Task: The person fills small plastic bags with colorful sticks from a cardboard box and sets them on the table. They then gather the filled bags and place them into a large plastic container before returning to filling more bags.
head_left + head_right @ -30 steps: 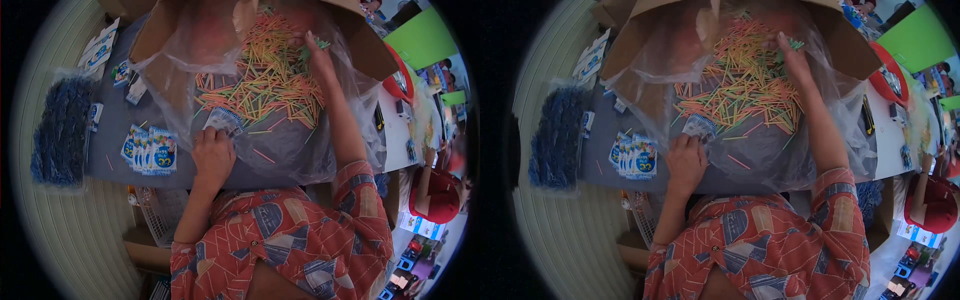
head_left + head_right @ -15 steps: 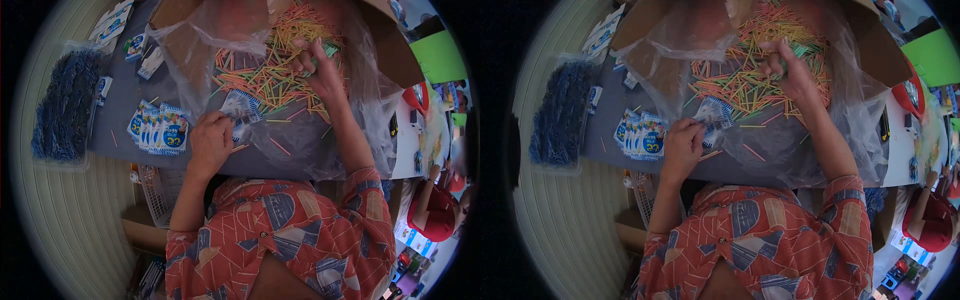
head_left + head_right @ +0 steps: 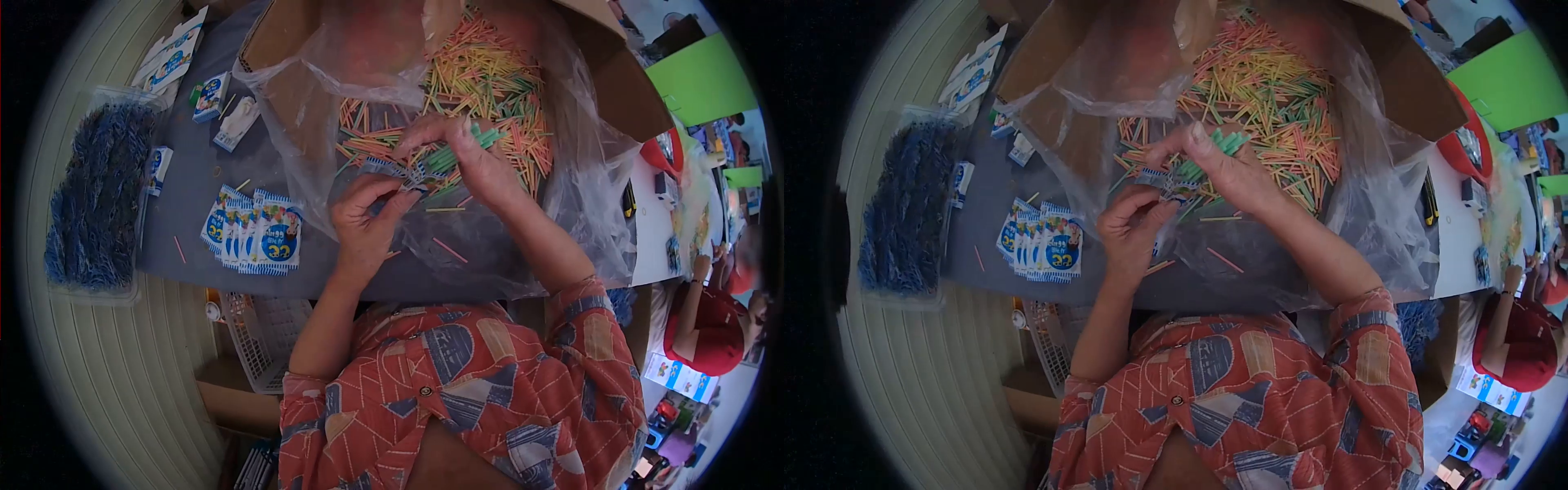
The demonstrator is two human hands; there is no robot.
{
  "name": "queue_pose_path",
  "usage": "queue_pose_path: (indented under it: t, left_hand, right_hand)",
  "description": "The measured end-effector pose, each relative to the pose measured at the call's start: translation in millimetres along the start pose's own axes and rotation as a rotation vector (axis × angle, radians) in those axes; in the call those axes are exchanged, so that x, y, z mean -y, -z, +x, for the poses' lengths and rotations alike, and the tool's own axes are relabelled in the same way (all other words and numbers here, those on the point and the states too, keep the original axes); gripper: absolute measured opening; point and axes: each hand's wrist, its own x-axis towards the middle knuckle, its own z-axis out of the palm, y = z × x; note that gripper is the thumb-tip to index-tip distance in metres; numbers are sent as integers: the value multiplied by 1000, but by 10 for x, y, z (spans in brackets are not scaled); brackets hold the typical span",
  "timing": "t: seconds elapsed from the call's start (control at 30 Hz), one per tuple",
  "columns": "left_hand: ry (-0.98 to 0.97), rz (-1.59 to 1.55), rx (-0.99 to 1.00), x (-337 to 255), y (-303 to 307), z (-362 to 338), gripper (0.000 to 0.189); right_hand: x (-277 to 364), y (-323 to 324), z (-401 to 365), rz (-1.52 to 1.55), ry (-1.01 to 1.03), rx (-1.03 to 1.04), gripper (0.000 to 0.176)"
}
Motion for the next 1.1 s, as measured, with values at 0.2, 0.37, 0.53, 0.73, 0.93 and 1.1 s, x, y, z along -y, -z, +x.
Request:
queue_pose_path:
  t: [0.2,0.37,0.53,0.73,0.93,1.1]
  left_hand:
    - [238,-308,12,145,-390,222,19]
    - [426,-497,57,113,-542,322,19]
    - [423,-176,220,-50,-145,-83,21]
    - [186,676,-59,-453,1061,-442,23]
    - [5,1590,-69,-454,688,-315,34]
    - [-176,1218,132,-358,304,-267,34]
  right_hand:
    - [146,242,-31,-48,80,-11,73]
    - [-4,300,-57,176,-6,-190,62]
    - [102,218,-228,-18,19,41,46]
    - [-567,1583,12,-1452,-222,-143,24]
    - [-699,1774,402,-1568,-711,65,31]
    - [-762,1847,466,-1453,-706,105,38]
